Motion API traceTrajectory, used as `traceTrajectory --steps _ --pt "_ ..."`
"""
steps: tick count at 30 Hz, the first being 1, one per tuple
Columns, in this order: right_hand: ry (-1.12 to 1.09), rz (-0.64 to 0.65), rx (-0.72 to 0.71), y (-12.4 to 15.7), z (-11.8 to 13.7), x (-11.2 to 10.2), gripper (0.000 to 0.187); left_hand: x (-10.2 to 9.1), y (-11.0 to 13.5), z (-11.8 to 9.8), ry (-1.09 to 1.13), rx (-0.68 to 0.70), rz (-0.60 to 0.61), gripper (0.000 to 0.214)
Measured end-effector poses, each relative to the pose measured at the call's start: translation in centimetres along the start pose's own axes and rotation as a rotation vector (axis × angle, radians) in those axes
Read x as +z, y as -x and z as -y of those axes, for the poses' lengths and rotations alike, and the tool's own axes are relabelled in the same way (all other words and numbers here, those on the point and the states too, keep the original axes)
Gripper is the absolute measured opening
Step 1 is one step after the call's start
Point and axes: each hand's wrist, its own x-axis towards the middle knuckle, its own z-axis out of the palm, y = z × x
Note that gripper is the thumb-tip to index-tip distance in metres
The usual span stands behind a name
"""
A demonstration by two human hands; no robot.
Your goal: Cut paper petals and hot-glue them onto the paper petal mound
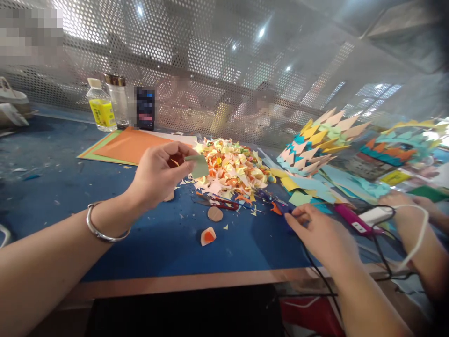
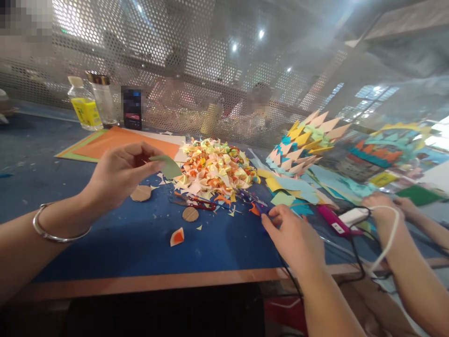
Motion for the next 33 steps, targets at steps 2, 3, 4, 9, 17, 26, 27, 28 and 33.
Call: traceTrajectory --steps 2,3,4,9,17,26,27,28,33 --pt "0.110 -0.082 -0.056 0.2 1.0 -0.5 0.022 0.1 -0.2 0.4 0.031 -0.040 0.007 0.011" --pt "0.088 -0.082 -0.112 0.3 1.8 -0.7 0.022 0.1 -0.3 0.6 0.060 -0.050 0.006 0.011" --pt "0.029 -0.050 -0.183 0.4 2.7 -0.9 0.021 0.2 -0.3 0.7 0.089 -0.060 0.008 0.011" --pt "-0.116 0.224 -0.501 -0.5 7.6 -0.7 0.015 0.8 0.0 0.6 0.171 -0.191 0.132 0.015" --pt "0.078 0.303 -0.840 -3.0 12.0 1.0 0.011 1.5 0.3 0.9 0.306 -0.334 0.238 0.013" --pt "0.125 0.230 -0.870 -4.1 13.7 2.6 0.010 1.5 0.3 0.8 0.396 -0.437 0.242 0.014" --pt "0.102 0.229 -0.859 -4.1 13.6 2.8 0.012 1.5 0.2 0.8 0.388 -0.446 0.241 0.014" --pt "0.065 0.237 -0.840 -4.2 13.6 2.9 0.013 1.5 0.2 0.8 0.379 -0.449 0.242 0.015" --pt "-0.310 0.288 -0.642 -4.6 13.2 2.8 0.019 1.6 0.4 0.9 0.334 -0.446 0.238 0.017"
